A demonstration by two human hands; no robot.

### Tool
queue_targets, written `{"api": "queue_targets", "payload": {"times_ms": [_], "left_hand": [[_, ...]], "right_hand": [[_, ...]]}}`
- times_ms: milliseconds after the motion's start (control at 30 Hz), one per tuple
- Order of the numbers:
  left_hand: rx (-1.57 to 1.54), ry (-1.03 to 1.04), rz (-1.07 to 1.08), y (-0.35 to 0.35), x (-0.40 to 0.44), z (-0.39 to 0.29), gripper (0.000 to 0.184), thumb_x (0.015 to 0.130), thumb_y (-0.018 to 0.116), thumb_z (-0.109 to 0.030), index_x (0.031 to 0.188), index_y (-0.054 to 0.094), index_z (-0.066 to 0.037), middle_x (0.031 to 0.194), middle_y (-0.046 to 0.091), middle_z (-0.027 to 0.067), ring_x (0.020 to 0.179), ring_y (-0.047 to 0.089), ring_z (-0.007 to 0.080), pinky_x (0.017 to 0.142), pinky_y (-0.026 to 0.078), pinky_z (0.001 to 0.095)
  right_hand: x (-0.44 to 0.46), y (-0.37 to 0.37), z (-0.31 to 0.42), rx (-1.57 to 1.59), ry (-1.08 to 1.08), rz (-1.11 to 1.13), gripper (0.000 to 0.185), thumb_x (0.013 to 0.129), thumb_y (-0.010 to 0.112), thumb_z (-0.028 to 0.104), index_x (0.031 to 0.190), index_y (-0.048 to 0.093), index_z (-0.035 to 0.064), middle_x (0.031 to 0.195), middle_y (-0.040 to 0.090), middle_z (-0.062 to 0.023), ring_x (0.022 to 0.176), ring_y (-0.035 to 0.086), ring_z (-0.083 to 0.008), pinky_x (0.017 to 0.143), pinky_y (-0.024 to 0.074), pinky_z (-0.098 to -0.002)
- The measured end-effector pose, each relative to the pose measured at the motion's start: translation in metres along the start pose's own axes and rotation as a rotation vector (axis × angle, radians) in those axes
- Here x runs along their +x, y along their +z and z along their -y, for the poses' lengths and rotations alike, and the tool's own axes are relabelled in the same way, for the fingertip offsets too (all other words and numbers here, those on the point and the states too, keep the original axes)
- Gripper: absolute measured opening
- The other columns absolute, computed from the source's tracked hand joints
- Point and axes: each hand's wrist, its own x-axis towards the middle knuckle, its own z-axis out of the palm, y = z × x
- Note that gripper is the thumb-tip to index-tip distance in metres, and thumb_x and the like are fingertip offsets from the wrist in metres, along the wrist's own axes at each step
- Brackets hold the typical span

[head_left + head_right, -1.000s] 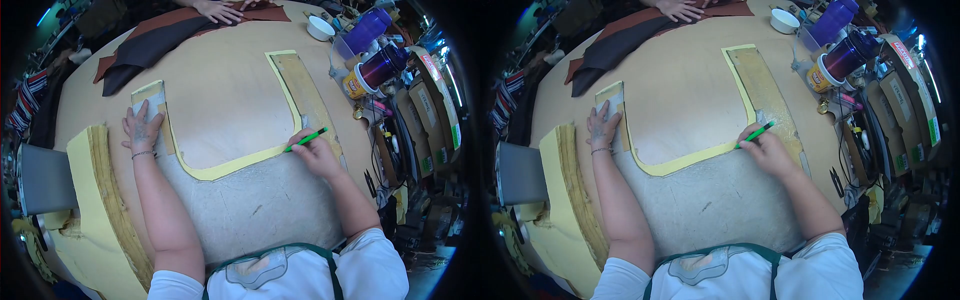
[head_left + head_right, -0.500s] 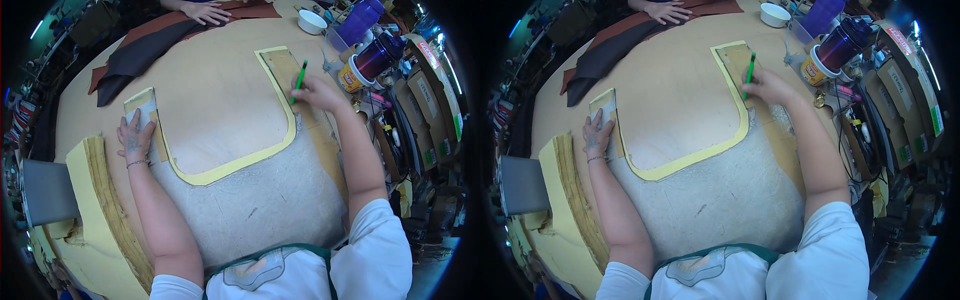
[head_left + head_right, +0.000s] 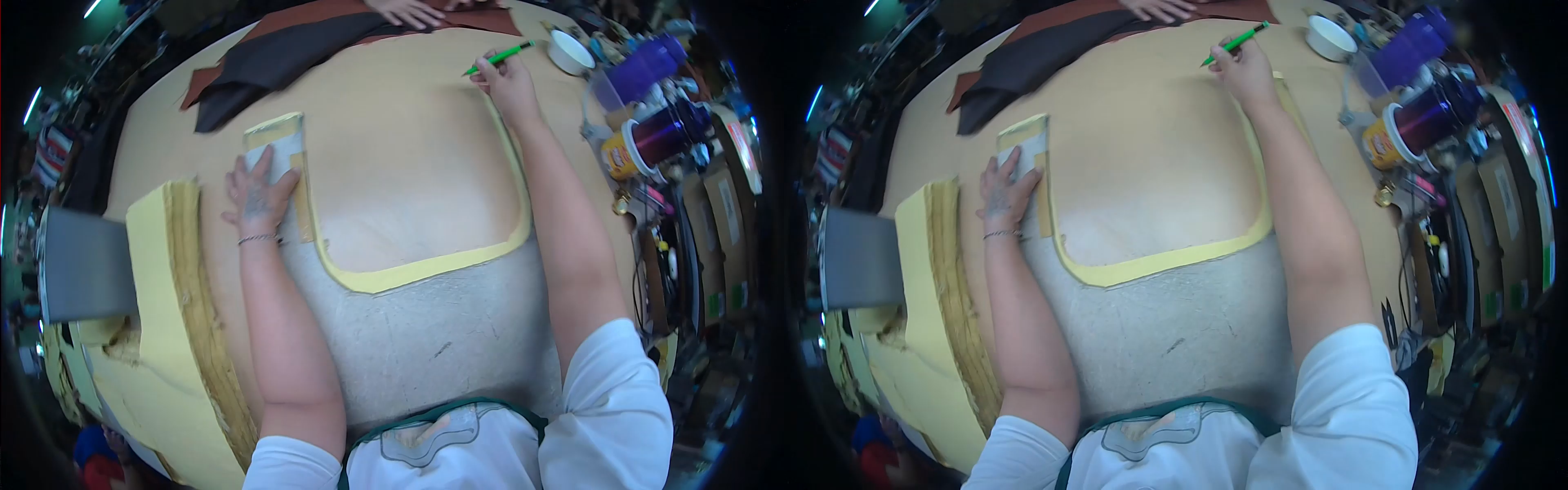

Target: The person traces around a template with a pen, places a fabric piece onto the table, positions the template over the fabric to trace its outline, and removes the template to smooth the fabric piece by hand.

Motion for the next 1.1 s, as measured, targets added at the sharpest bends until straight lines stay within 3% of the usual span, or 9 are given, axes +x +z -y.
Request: {"api": "queue_targets", "payload": {"times_ms": [167, 400, 733, 933, 1100], "left_hand": [[-0.055, 0.006, -0.038, 0.002, -0.003, 0.002, 0.066, 0.062, 0.064, -0.045, 0.123, 0.044, -0.028, 0.139, 0.018, 0.0092, 0.129, 0.01, 0.0318, 0.093, 0.006, 0.066], [-0.104, 0.004, -0.04, 0.0, -0.006, 0.0, 0.063, 0.064, 0.063, -0.043, 0.122, 0.045, -0.028, 0.139, 0.017, 0.0082, 0.129, 0.008, 0.0314, 0.094, 0.005, 0.0649], [-0.108, -0.007, -0.031, 0.0, -0.004, 0.001, 0.063, 0.064, 0.062, -0.043, 0.123, 0.044, -0.029, 0.14, 0.016, 0.0071, 0.13, 0.007, 0.03, 0.095, 0.004, 0.0637], [-0.083, 0.0, -0.044, 0.003, -0.002, 0.002, 0.063, 0.064, 0.062, -0.044, 0.123, 0.043, -0.029, 0.14, 0.017, 0.0079, 0.129, 0.007, 0.0308, 0.094, 0.004, 0.0653], [-0.035, 0.028, -0.05, 0.006, 0.001, 0.005, 0.065, 0.064, 0.062, -0.049, 0.124, 0.042, -0.031, 0.139, 0.018, 0.0072, 0.129, 0.007, 0.0301, 0.092, 0.005, 0.0668]], "right_hand": [[-0.085, 0.118, 0.021, 0.259, 0.033, 0.28, 0.015, 0.081, 0.056, 0.011, 0.088, 0.05, 0.0008, 0.074, 0.057, -0.0077, 0.068, 0.057, -0.0118, 0.062, 0.0454, -0.0248], [-0.099, 0.186, 0.029, 0.111, -0.087, 0.197, 0.014, 0.079, 0.057, 0.01, 0.086, 0.05, -0.0001, 0.072, 0.058, -0.012, 0.067, 0.059, -0.0178, 0.063, 0.045, -0.0283], [-0.183, 0.145, 0.078, -0.183, -0.276, 0.417, 0.009, 0.075, 0.056, 0.004, 0.082, 0.049, 0.0025, 0.075, 0.053, -0.0145, 0.069, 0.054, -0.0304, 0.061, 0.0434, -0.0361], [-0.231, 0.107, 0.089, -0.178, -0.448, 0.611, 0.013, 0.071, 0.056, 0.0, 0.081, 0.047, 0.0033, 0.077, 0.052, -0.013, 0.073, 0.052, -0.0303, 0.065, 0.0422, -0.0365], [-0.237, 0.057, 0.087, -0.249, -0.372, 0.642, 0.014, 0.071, 0.057, 0.0, 0.081, 0.048, 0.003, 0.079, 0.052, -0.0119, 0.072, 0.051, -0.029, 0.066, 0.042, -0.036]]}}
